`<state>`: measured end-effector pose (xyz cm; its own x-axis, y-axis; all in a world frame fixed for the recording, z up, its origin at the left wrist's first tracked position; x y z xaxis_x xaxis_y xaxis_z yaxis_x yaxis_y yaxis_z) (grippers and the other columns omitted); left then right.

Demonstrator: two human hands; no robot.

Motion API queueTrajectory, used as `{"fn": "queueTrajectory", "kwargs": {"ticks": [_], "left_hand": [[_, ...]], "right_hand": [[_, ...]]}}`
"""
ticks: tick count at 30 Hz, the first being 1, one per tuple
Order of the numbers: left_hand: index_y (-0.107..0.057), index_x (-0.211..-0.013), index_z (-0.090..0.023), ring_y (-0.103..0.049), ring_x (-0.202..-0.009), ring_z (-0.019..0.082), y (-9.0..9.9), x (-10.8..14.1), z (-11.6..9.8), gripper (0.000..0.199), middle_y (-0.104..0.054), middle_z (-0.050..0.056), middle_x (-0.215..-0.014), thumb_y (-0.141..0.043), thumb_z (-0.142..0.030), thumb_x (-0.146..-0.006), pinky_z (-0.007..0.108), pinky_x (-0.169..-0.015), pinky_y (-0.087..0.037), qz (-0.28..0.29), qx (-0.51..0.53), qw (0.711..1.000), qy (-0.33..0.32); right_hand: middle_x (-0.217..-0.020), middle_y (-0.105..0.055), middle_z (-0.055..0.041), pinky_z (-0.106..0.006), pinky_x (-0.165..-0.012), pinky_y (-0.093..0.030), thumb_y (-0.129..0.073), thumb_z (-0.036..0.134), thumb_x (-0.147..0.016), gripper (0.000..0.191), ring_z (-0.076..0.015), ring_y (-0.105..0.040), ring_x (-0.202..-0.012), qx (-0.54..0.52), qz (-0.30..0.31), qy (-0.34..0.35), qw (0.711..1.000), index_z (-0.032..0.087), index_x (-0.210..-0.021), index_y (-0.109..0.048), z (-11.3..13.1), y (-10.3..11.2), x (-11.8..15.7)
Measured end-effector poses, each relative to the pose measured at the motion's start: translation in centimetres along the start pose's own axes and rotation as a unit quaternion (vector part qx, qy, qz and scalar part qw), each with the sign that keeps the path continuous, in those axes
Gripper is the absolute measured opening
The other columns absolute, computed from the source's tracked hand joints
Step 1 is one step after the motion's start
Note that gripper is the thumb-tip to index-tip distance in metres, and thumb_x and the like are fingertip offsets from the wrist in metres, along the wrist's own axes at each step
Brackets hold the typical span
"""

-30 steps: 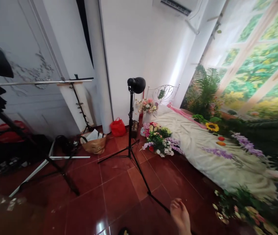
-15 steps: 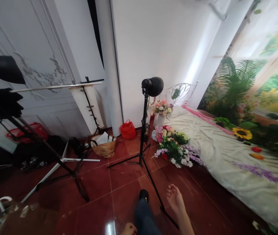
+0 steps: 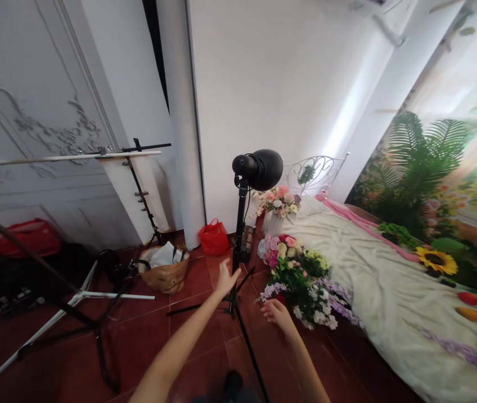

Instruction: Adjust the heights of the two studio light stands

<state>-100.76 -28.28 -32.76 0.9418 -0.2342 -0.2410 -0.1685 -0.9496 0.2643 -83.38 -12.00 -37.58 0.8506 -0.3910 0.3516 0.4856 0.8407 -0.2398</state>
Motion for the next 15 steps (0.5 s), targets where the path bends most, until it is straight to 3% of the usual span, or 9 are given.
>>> {"fn": "queueTrajectory", "kwargs": {"ticks": [3, 6, 8, 11, 15], "left_hand": [[-0.039, -0.121, -0.018, -0.045, -0.12, 0.02, -0.4, -7.4, -6.1, 0.055, -0.044, 0.014, -0.129, -0.061, -0.039, -0.076, 0.038, -0.104, -0.034, -0.016, 0.039, 0.991, -0.125], [-0.048, -0.112, -0.018, -0.058, -0.1, 0.018, -1.2, -12.5, -9.9, 0.042, -0.059, 0.01, -0.109, -0.058, -0.043, -0.079, 0.034, -0.09, -0.045, 0.059, 0.089, 0.988, -0.115], [-0.054, -0.097, -0.016, -0.061, -0.079, 0.016, -1.9, -14.5, -10.9, 0.035, -0.063, 0.006, -0.086, -0.054, -0.047, -0.081, 0.03, -0.075, -0.049, 0.1, 0.093, 0.987, -0.087], [-0.054, -0.085, -0.015, -0.053, -0.057, 0.012, -2.8, -16.0, -10.7, 0.036, -0.054, -0.001, -0.063, -0.05, -0.052, -0.081, 0.025, -0.06, -0.046, 0.12, 0.077, 0.987, -0.081], [-0.052, -0.087, -0.016, -0.05, -0.059, 0.011, -2.8, -16.4, -10.0, 0.035, -0.051, -0.003, -0.064, -0.049, -0.051, -0.082, 0.023, -0.062, -0.043, 0.123, 0.069, 0.984, -0.112]], "right_hand": [[-0.059, -0.064, -0.0012, -0.015, -0.039, -0.035, -0.069, 0.036, -0.061, 0.028, -0.0087, -0.054, -0.046, 0.115, 0.013, -0.012, 0.993, 0.015, -0.072, -0.054, 0.9, -0.7, -4.1], [-0.058, -0.062, 0.0025, -0.015, -0.039, -0.035, -0.064, 0.034, -0.066, 0.022, -0.0086, -0.053, -0.046, 0.171, 0.035, 0.009, 0.985, 0.017, -0.074, -0.051, 2.5, -2.6, -7.8], [-0.059, -0.06, 0.0047, -0.016, -0.04, -0.037, -0.064, 0.03, -0.067, 0.021, -0.009, -0.054, -0.047, 0.205, 0.039, 0.03, 0.978, 0.018, -0.078, -0.05, 4.2, -4.1, -10.3], [-0.065, -0.06, 0.0047, -0.018, -0.044, -0.041, -0.067, 0.022, -0.064, 0.03, -0.01, -0.057, -0.053, 0.292, 0.043, 0.066, 0.953, 0.019, -0.088, -0.05, 7.4, -6.0, -14.1], [-0.07, -0.063, 0.0014, -0.019, -0.053, -0.043, -0.074, 0.017, -0.054, 0.037, -0.0128, -0.06, -0.062, 0.511, 0.055, 0.134, 0.847, 0.016, -0.087, -0.056, 12.2, -8.1, -18.3]]}}
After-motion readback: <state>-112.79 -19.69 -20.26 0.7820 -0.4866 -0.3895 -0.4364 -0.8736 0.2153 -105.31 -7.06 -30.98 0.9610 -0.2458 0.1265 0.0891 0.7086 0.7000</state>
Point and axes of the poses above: each hand's wrist, its own x-axis away from the middle knuckle, its own y-axis out of the back of the hand, z = x × y, the point moved 1 cm from there along -x, towards the middle knuckle
